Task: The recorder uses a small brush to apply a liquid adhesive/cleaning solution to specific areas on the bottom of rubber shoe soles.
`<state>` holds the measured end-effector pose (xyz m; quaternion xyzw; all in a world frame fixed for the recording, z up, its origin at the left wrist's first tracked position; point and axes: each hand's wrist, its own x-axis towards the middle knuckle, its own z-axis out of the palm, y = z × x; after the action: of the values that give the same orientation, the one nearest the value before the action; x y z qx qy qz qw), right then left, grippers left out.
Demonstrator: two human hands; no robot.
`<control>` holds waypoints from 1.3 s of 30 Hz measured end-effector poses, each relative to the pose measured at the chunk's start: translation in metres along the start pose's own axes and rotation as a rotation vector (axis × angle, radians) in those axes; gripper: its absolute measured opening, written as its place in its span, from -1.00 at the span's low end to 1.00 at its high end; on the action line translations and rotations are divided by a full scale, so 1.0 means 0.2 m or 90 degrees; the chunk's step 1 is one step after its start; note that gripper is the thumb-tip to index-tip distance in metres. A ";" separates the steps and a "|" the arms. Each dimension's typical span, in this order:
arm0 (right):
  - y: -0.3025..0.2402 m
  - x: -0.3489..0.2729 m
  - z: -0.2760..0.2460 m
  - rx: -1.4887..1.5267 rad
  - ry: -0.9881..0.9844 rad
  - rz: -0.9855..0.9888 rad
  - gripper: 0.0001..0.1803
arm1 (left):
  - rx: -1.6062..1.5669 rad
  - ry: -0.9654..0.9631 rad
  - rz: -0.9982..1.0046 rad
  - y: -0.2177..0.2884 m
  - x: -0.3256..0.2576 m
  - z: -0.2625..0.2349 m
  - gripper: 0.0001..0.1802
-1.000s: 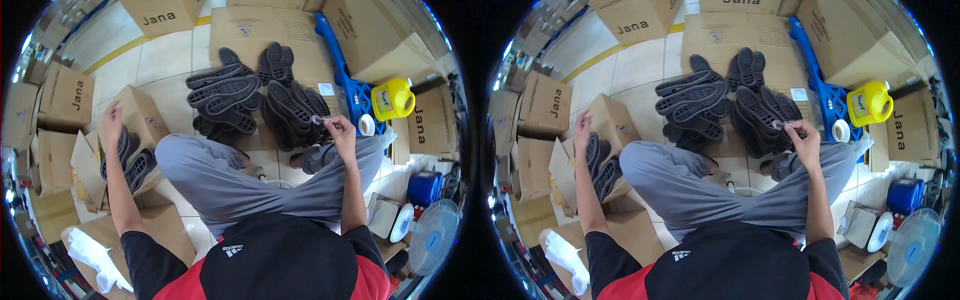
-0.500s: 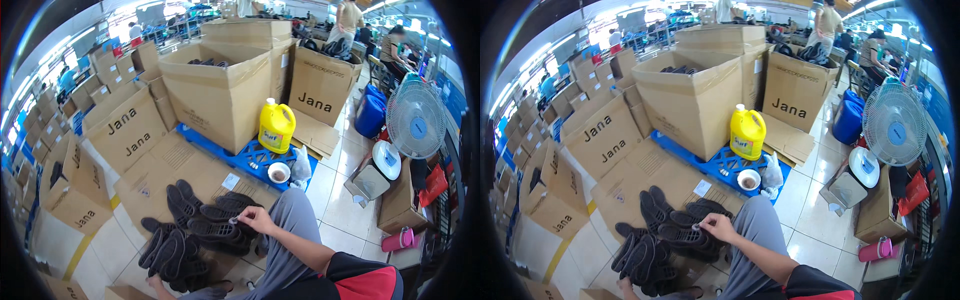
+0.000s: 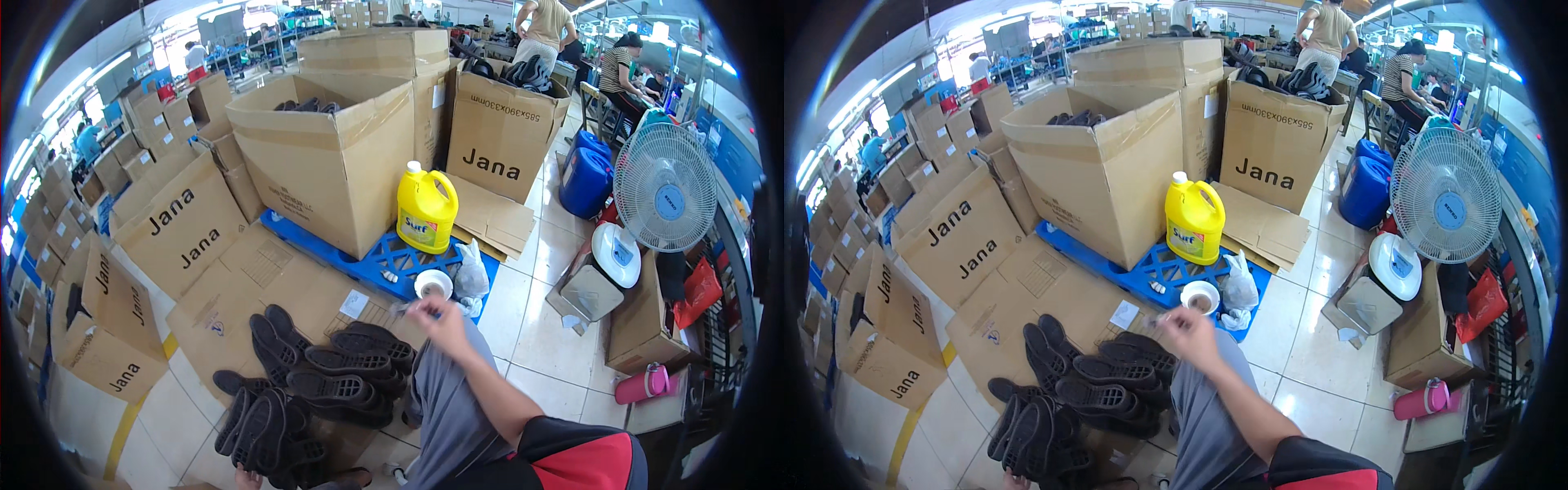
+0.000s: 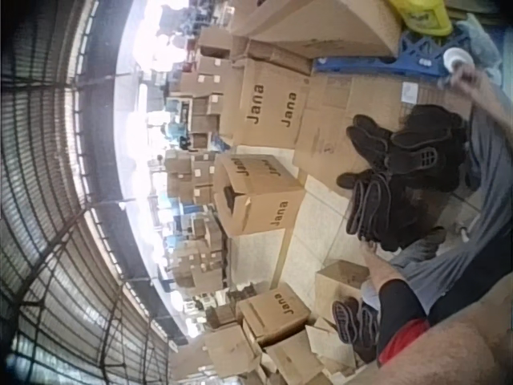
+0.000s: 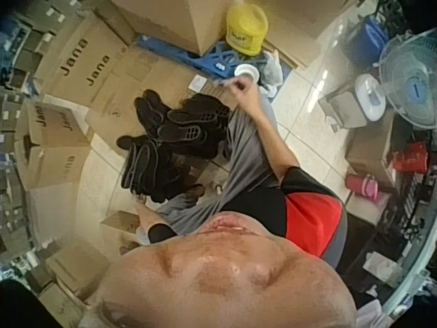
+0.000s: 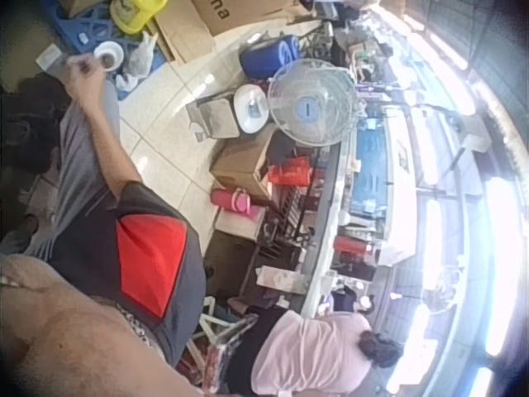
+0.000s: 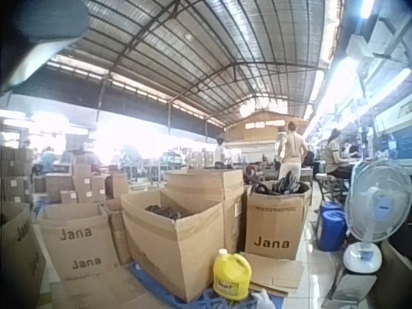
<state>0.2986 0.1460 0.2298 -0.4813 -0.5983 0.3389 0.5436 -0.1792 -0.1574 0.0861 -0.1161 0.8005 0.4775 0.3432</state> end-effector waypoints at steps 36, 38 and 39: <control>1.19 0.43 -0.24 -0.647 -0.078 0.047 -0.79 | -0.635 -0.935 0.047 0.18 -1.44 0.35 -0.02; 1.14 0.45 -0.25 -0.533 -0.019 0.107 -0.80 | -0.578 -0.902 0.188 0.16 -1.45 0.38 0.01; 1.11 0.46 -0.26 -0.528 -0.028 0.108 -0.80 | -0.569 -0.966 0.191 0.15 -1.46 0.40 -0.02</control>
<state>0.4008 0.2943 0.0620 -0.6994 -0.6537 0.1235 0.2611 0.0562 -0.1156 0.2754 0.2140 0.1041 0.7332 0.6370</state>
